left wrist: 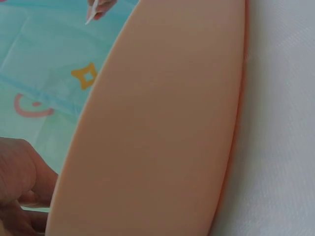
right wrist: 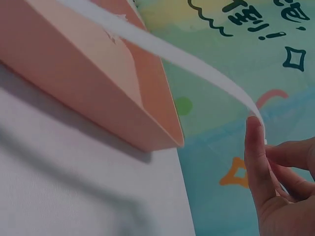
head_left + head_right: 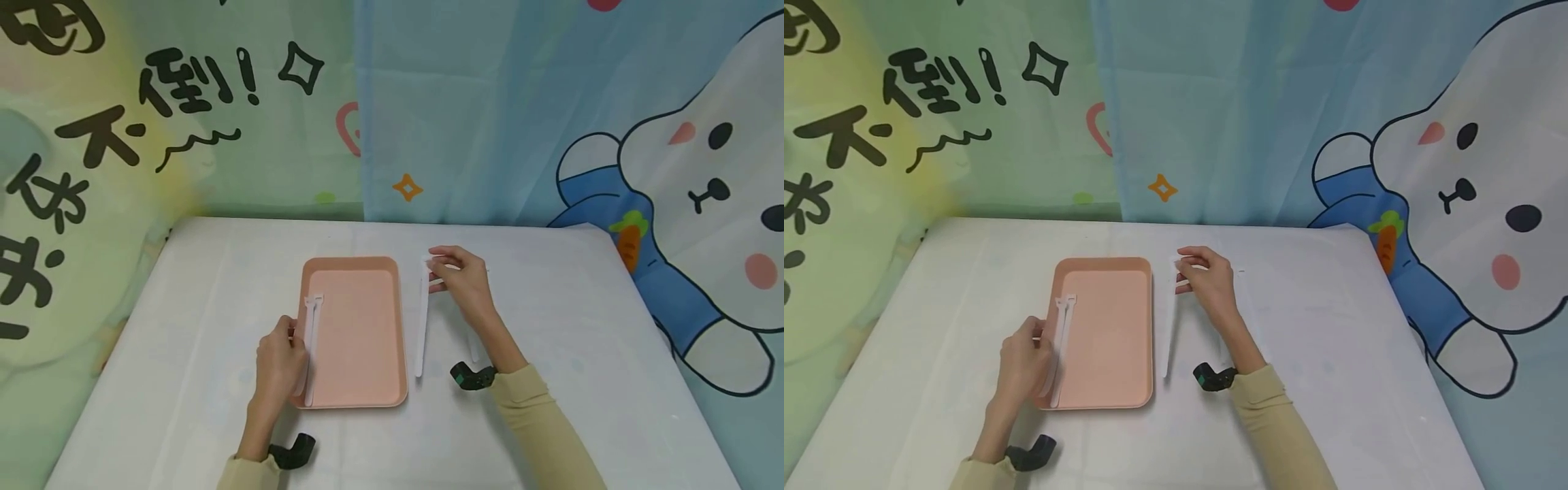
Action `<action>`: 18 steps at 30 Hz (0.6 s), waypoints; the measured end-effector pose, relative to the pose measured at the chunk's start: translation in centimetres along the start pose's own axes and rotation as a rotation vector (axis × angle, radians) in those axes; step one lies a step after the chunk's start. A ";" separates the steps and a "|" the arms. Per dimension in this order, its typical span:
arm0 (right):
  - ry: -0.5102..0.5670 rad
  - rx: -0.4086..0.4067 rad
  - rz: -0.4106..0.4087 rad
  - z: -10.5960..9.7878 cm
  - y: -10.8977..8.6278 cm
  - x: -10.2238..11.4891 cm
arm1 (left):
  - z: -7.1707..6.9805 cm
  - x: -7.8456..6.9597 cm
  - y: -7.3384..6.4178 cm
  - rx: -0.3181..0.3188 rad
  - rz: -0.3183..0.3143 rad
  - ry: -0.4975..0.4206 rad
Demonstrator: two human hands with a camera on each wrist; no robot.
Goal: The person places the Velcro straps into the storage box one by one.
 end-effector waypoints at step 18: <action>0.113 0.115 0.022 6.4 -0.2 0.8 | 0.1 0.1 0.1 0.025 -0.042 0.001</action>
Point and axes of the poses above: each hand's wrist, its own y-axis towards the middle knuckle, its own z-axis out of the palm, x = y × z, the point moved 8 cm from there along y, towards the middle knuckle, and after that the axes turned 9 degrees about -y, right-handed, at the moved point
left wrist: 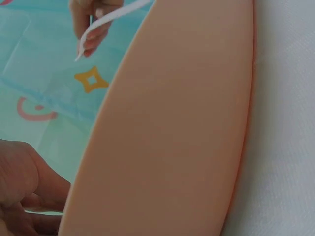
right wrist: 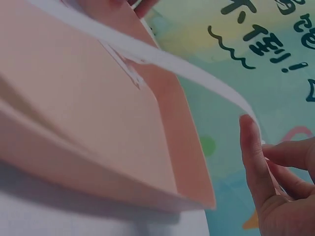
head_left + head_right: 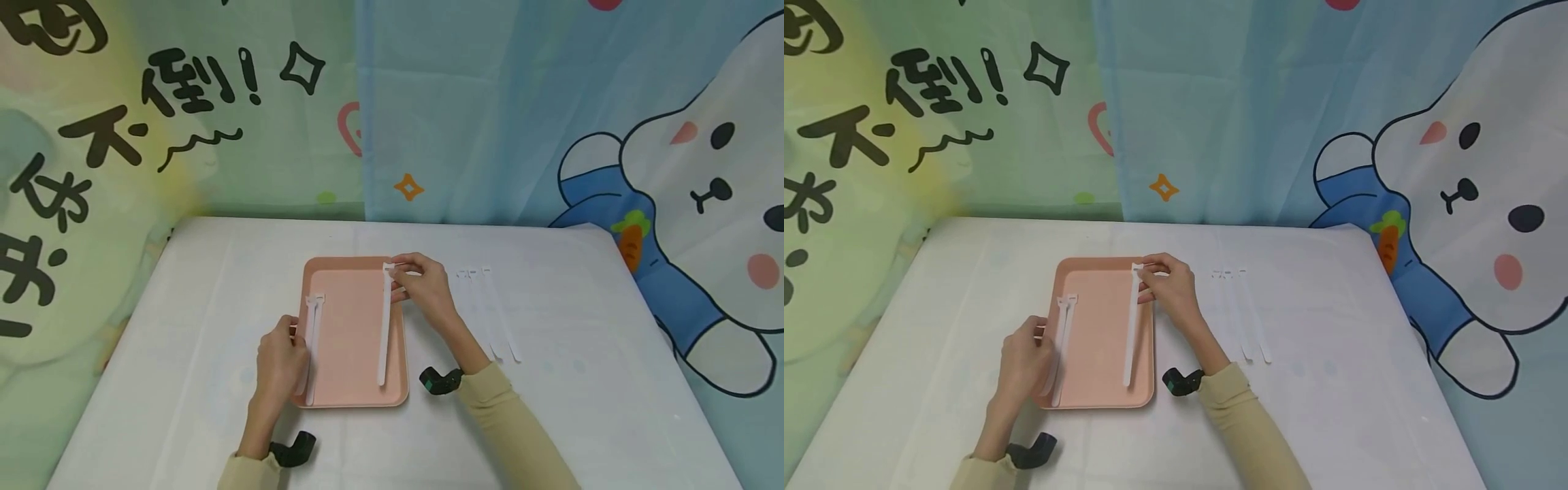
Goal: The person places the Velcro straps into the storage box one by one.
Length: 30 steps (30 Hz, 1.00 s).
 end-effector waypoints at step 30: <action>0.007 0.103 -0.029 9.1 0.9 -0.4 | -0.2 0.5 0.8 0.038 0.024 -0.009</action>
Point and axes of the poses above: each hand's wrist, its own y-axis towards the middle knuckle, its own z-axis out of the palm, x = y × z, the point moved 8 cm from there along y, towards the middle knuckle, and after that the axes turned 9 degrees about -y, right-handed, at the moved point
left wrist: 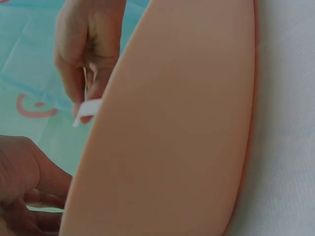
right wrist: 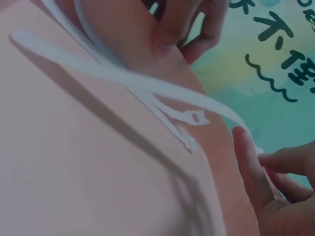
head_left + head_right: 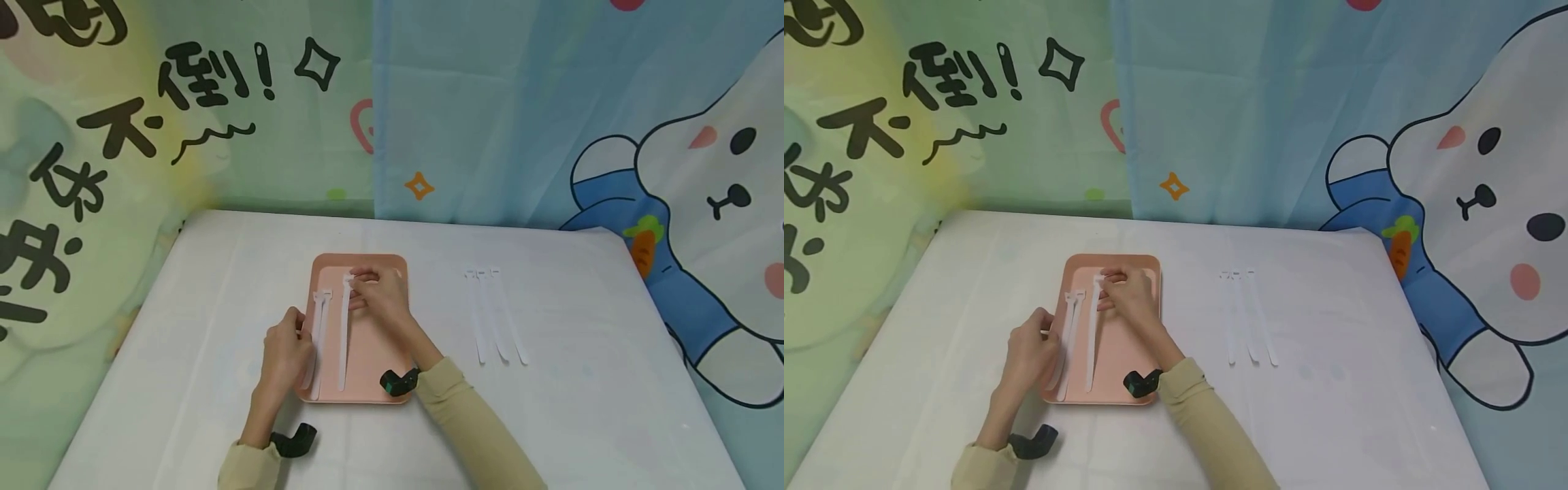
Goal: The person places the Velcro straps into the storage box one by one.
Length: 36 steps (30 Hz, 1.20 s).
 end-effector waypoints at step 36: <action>-0.145 0.084 0.044 2.3 -0.1 -2.0 | -0.1 0.0 0.0 -0.001 0.004 -0.002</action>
Point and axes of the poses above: each hand's wrist, its own y-axis towards the middle knuckle, its own z-axis out of the palm, x = y × z, the point moved 8 cm from there along y, towards the middle knuckle, and after that the axes turned 9 degrees about -y, right-handed, at the moved point
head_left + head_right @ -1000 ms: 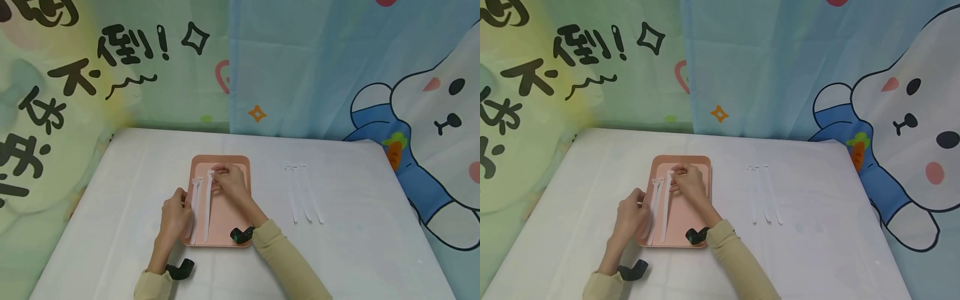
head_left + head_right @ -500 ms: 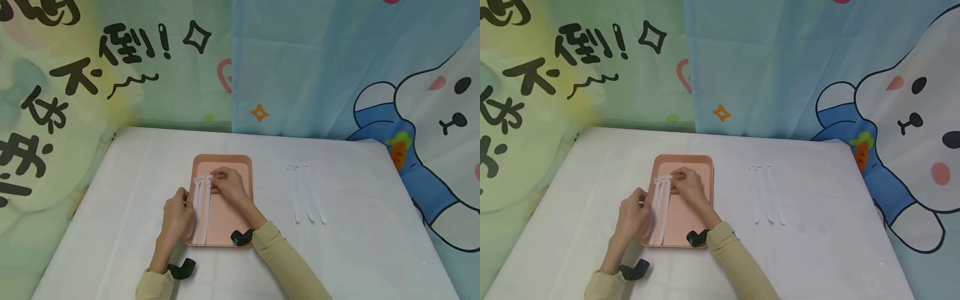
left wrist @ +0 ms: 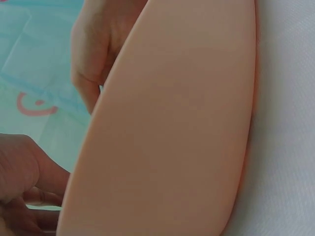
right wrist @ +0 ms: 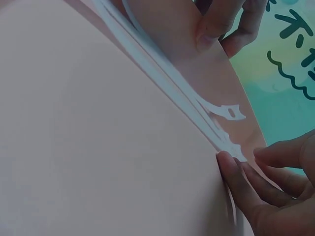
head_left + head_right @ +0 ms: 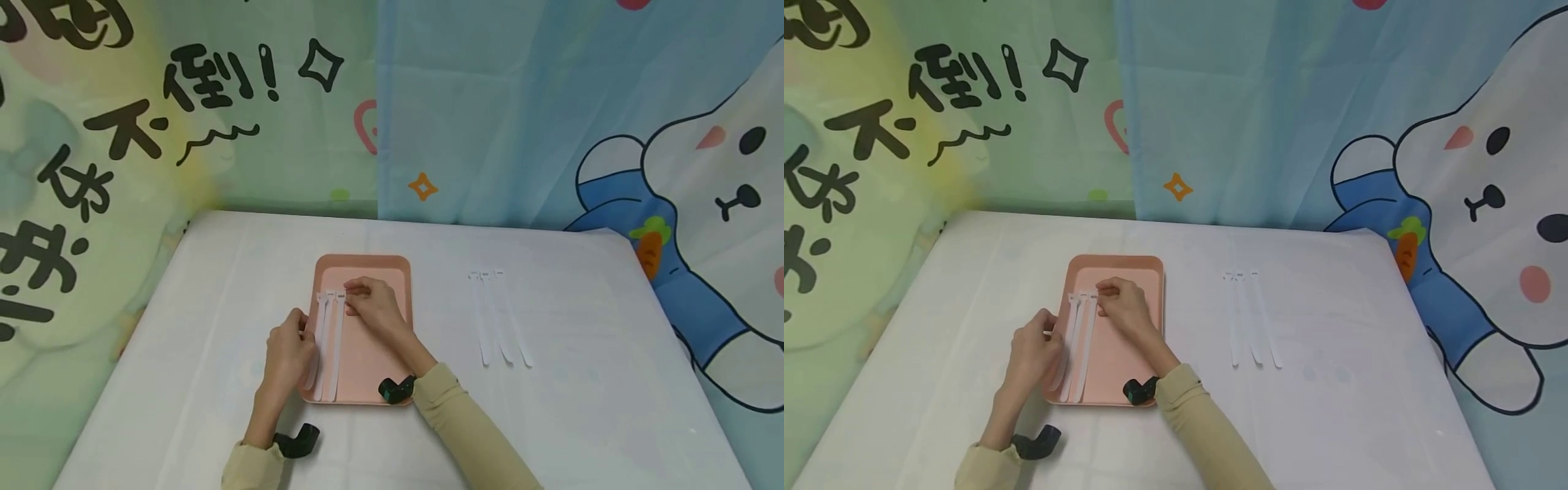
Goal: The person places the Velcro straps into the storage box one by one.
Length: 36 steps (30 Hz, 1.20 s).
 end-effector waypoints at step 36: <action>0.096 -0.160 -0.037 -8.5 -3.3 0.0 | 0.2 -0.7 -0.6 -0.018 -0.001 0.022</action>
Point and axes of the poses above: each hand's wrist, its own y-axis towards the middle knuckle, its own z-axis out of the palm, x = y × z, the point moved 8 cm from there along y, towards the middle knuckle, and after that the axes turned 9 degrees about -y, right-handed, at the moved point
